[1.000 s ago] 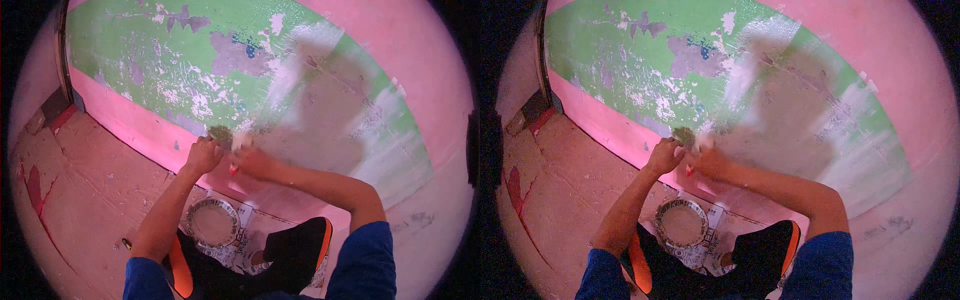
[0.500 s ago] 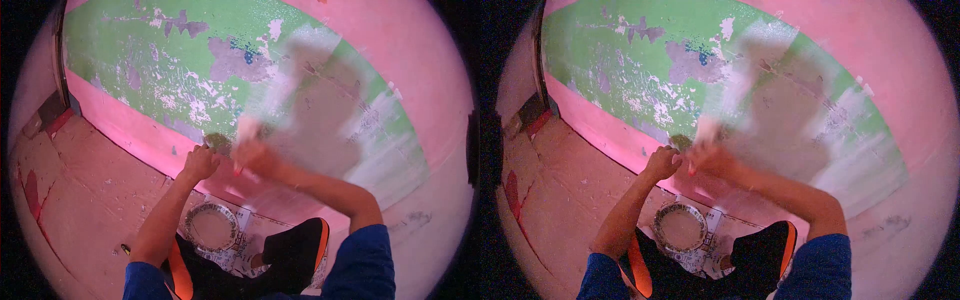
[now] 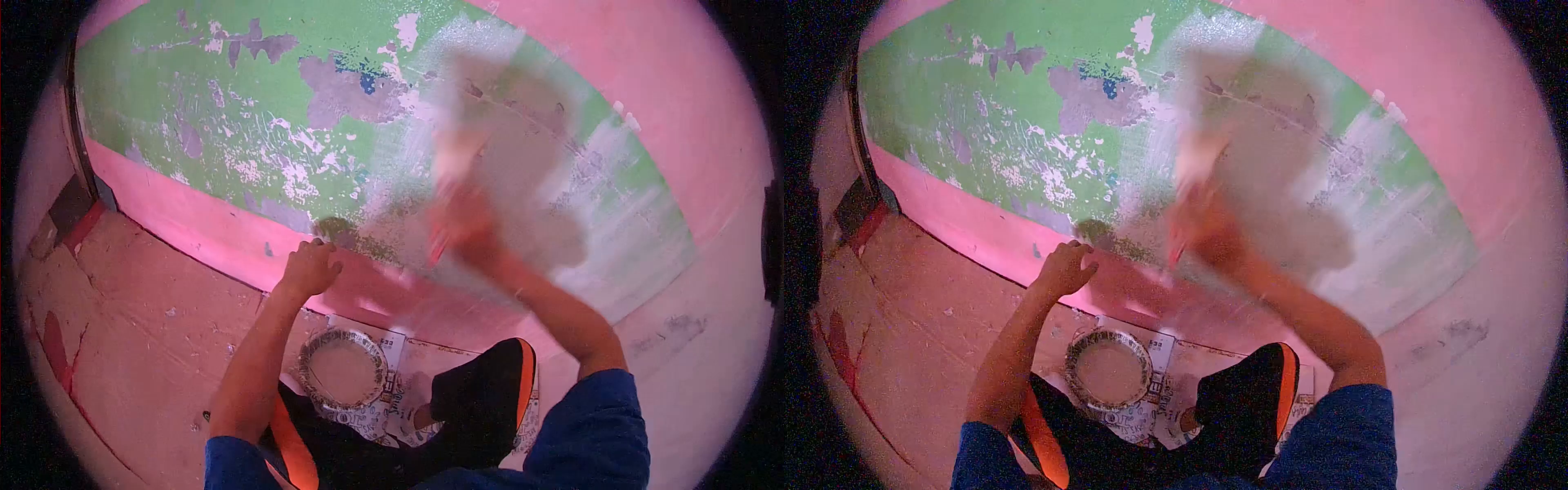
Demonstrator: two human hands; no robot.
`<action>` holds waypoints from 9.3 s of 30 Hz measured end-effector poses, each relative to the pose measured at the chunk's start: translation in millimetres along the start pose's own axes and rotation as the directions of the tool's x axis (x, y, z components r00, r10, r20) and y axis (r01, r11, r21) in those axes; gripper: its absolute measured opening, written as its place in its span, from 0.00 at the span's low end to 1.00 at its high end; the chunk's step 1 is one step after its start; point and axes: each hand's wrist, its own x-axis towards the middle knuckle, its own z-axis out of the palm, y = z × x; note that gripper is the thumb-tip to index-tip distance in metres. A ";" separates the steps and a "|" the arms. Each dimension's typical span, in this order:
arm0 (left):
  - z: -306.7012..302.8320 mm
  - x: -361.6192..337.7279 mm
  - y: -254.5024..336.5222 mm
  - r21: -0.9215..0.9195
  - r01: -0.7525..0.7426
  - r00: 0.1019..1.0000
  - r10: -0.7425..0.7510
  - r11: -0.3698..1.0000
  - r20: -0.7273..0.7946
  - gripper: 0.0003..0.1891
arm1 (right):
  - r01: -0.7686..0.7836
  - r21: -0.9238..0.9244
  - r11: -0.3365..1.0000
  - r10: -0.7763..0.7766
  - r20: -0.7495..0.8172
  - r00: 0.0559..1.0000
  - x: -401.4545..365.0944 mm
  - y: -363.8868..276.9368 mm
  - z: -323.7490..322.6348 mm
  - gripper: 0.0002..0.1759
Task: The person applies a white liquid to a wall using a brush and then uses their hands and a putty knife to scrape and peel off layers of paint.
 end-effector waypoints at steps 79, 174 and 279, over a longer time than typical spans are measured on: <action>32.5 -3.1 16.0 0.050 -0.164 0.825 0.109 0.985 0.554 0.17 | -0.731 0.683 -0.013 -0.077 0.728 0.681 -238.8 -361.7 65.8 0.07; 55.6 0.5 110.0 -0.154 -0.443 0.763 0.462 0.883 0.453 0.18 | -0.440 0.498 0.747 0.080 0.590 0.804 -260.3 -88.4 -7.4 0.13; -54.5 -287.6 126.9 -0.239 0.441 0.742 -0.501 0.865 -0.446 0.06 | -0.899 0.386 0.204 -0.228 0.912 0.340 -139.3 -303.2 42.4 0.19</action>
